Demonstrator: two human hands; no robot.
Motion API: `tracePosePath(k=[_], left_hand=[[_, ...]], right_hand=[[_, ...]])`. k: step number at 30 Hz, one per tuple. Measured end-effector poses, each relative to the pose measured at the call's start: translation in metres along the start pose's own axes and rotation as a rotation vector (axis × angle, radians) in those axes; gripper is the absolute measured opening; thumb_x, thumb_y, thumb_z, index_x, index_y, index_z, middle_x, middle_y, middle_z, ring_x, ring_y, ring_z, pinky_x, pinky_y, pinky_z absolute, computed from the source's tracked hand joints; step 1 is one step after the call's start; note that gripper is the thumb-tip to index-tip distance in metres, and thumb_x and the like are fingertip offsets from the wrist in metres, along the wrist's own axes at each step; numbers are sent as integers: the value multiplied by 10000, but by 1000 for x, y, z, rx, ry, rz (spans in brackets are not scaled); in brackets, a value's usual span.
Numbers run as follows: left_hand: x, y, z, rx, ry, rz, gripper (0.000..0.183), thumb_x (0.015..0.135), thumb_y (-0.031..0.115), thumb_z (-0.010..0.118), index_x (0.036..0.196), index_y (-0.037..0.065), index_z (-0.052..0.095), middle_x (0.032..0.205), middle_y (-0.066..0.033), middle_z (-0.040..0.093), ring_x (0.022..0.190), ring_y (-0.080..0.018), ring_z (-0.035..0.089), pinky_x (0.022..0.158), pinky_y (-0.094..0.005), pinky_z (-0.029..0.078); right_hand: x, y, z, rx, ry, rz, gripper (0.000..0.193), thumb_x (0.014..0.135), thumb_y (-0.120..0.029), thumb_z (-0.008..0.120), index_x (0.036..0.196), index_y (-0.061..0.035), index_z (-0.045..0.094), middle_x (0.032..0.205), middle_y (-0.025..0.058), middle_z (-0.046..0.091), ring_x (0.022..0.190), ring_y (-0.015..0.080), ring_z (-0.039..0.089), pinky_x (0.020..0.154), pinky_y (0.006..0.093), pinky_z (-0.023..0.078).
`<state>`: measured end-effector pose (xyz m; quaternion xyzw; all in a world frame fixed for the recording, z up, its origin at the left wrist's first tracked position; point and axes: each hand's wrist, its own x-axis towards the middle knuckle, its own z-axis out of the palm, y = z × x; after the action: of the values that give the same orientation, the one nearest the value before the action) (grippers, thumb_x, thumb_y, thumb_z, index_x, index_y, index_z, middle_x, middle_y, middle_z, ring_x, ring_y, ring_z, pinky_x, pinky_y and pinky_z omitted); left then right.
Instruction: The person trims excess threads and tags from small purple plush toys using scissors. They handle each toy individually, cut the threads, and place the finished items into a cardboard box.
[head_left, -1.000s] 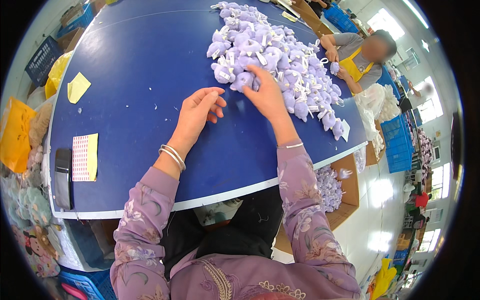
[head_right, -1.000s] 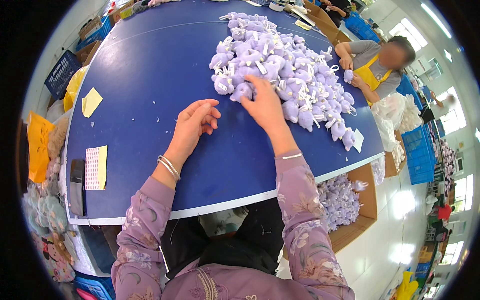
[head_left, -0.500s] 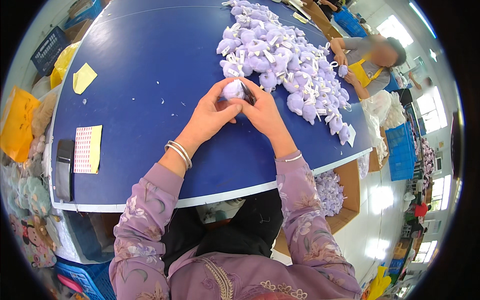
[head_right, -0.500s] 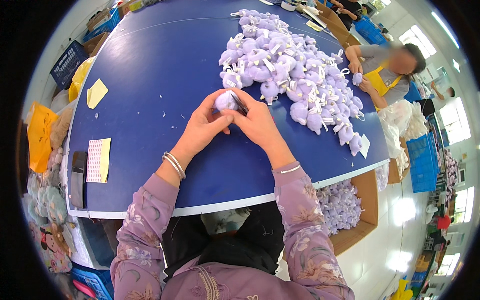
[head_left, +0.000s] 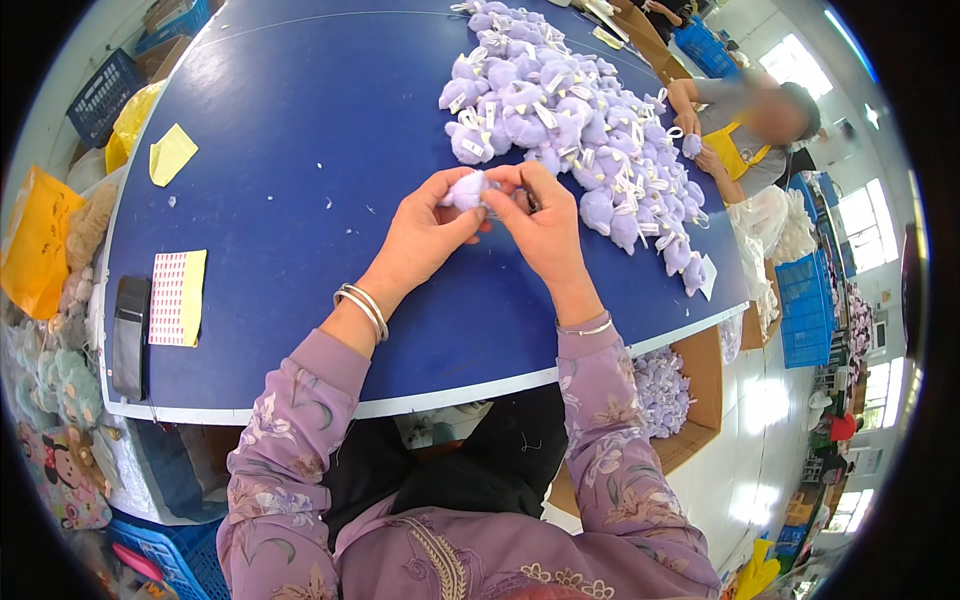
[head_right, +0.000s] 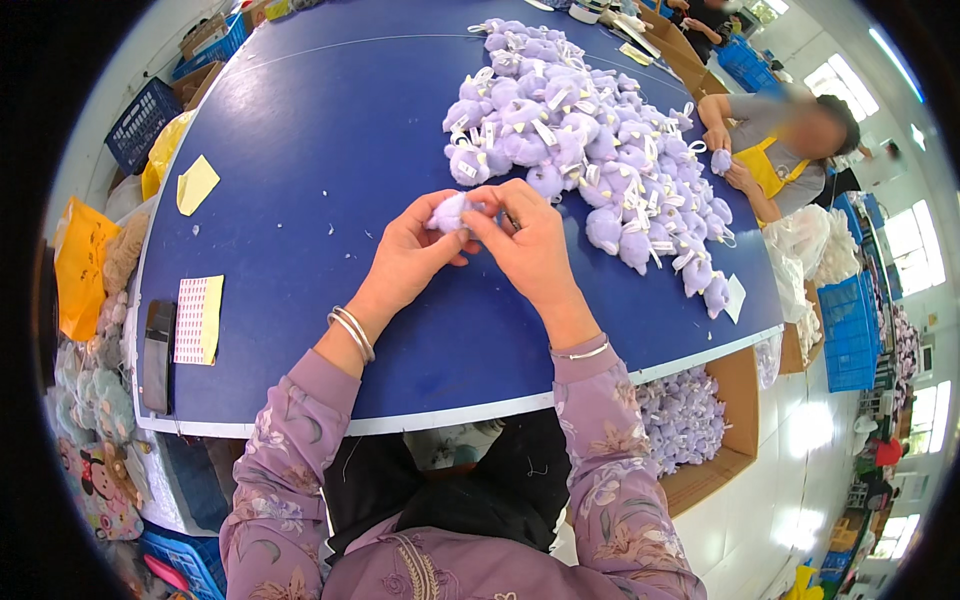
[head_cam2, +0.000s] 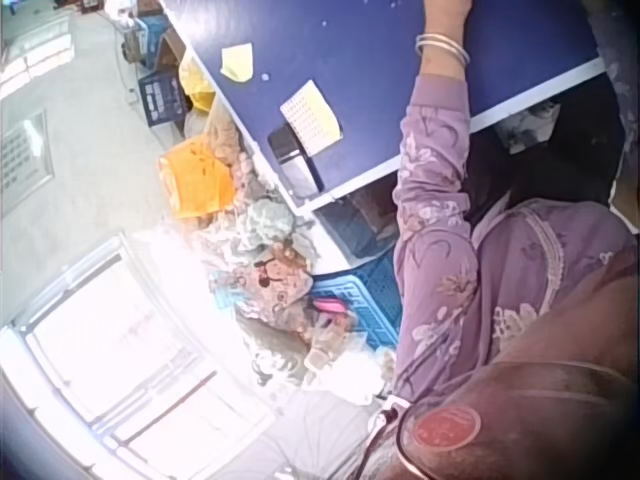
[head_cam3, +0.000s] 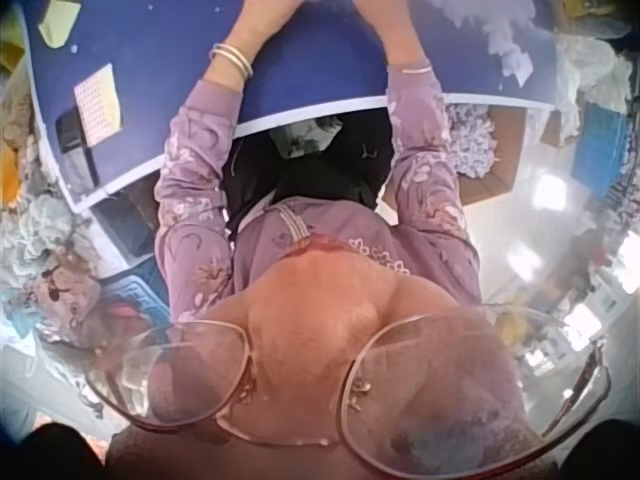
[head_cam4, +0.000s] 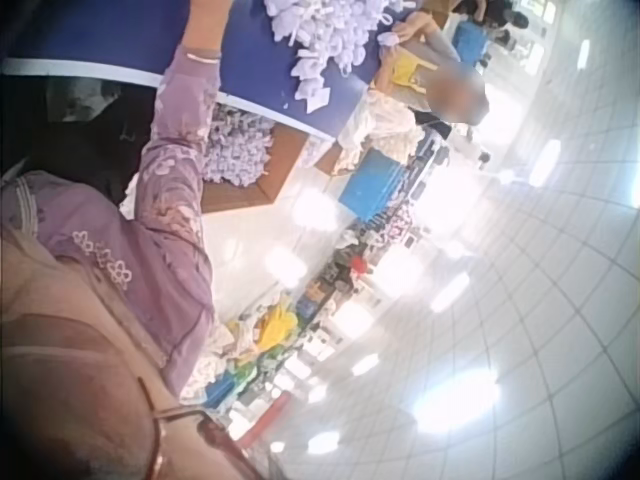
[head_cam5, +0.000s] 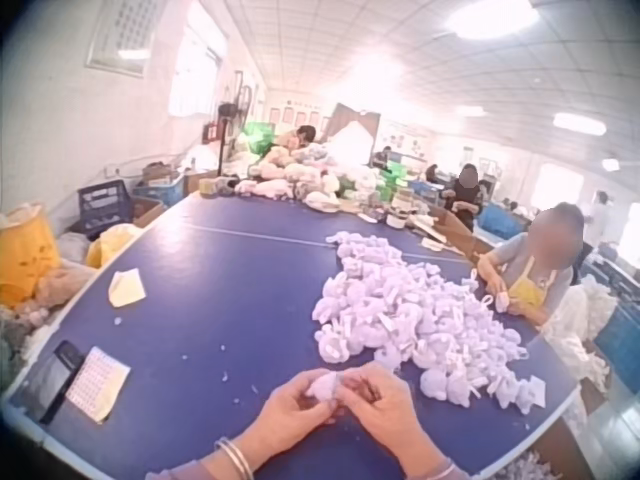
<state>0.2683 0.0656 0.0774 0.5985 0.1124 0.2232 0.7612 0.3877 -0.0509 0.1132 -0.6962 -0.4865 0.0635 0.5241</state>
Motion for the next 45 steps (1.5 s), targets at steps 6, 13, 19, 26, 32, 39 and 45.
tracePosePath(k=[6, 13, 19, 26, 32, 39, 45], left_hand=[[0, 1, 1, 19, -13, -50, 375, 913, 126, 657, 1247, 9, 533, 1037, -80, 657, 851, -140, 675, 729, -250, 555], [0, 1, 2, -10, -1, -99, 330, 879, 164, 699, 1143, 4, 582, 962, -67, 665, 791, -106, 664, 719, -241, 553], [-1, 2, 2, -19, 37, -72, 349, 878, 214, 699, 1137, 6, 592, 952, -66, 668, 757, -96, 644, 702, -241, 544], [-1, 4, 0, 35, 45, -49, 358, 865, 234, 706, 1127, 16, 599, 943, -46, 655, 743, -78, 610, 679, -230, 518], [-3, 6, 4, 59, 47, -48, 342, 857, 205, 713, 1122, 21, 601, 926, -32, 650, 751, -70, 606, 672, -225, 511], [-1, -2, 2, 90, 5, -35, 352, 877, 223, 707, 1155, 40, 591, 968, -35, 650, 781, -81, 616, 687, -232, 526], [-2, 1, 3, 79, 16, -35, 345, 870, 207, 710, 1144, 33, 595, 941, -26, 647, 767, -75, 608, 683, -227, 516]], right_hand=[[0, 6, 2, -30, 20, -43, 133, 890, -124, 673, 866, -5, 618, 685, -15, 532, 597, 40, 452, 510, 219, 343], [2, 9, -13, 742, -65, 269, 219, 958, -192, 608, 822, -25, 569, 600, -24, 446, 484, 44, 366, 441, 223, 308], [1, 22, -31, 239, -52, 255, 344, 1003, -321, 529, 859, -13, 581, 636, -9, 463, 564, 70, 415, 518, 249, 348], [1, 17, -28, -31, -235, 96, 304, 958, -280, 588, 894, 16, 610, 667, 8, 507, 630, 80, 427, 553, 273, 351], [1, 19, -26, -35, -274, 119, 268, 922, -248, 644, 880, 14, 604, 649, 6, 498, 613, 72, 417, 538, 272, 345], [0, 16, -22, -11, -264, 98, 266, 925, -246, 639, 863, 10, 600, 665, 3, 498, 629, 69, 418, 540, 273, 345], [0, 21, -26, 32, -278, 116, 262, 931, -238, 631, 846, 6, 592, 658, -2, 494, 625, 63, 411, 539, 269, 344]])
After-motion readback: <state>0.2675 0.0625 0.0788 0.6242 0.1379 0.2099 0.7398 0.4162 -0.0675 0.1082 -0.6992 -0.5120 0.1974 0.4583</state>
